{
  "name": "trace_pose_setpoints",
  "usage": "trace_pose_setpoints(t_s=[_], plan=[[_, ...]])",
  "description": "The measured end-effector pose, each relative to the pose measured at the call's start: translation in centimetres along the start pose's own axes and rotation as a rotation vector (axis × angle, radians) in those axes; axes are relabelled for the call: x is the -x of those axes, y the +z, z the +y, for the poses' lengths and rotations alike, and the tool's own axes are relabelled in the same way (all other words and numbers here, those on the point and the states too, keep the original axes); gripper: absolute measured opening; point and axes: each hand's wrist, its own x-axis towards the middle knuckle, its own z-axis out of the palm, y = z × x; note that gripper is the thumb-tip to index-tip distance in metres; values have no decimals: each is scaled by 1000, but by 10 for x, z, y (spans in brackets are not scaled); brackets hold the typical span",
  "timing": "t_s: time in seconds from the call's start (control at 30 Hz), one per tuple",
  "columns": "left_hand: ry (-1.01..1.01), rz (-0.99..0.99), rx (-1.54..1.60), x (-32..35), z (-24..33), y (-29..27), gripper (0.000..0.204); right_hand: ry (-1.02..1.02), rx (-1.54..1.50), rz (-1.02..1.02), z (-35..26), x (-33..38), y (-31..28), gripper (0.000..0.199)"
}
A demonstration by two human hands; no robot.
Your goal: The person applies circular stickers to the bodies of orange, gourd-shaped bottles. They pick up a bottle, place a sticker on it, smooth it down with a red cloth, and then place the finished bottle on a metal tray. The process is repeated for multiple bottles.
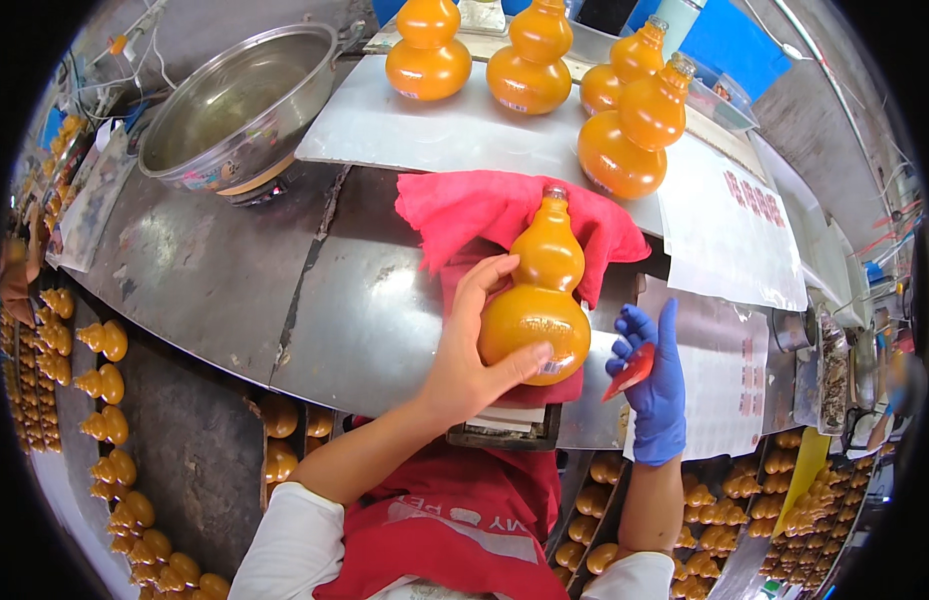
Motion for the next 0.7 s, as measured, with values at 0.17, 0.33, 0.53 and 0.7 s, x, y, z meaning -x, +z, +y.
trace_pose_setpoints(t_s=[0.17, 0.33, 0.53, 0.7], plan=[[134, -144, -91, -4, -6, -12, 80, -14, 241, -238, -4, 8, -28, 34], [101, -203, -30, -4, -1, -19, 82, -478, 719, -157, 16, 54, 44, 39], [50, -256, -113, -4, 2, -28, 80, -553, 860, -158, 20, 52, 49, 48], [51, -241, -10, -5, 2, -27, 79, -444, 627, -218, 19, 35, 28, 40]])
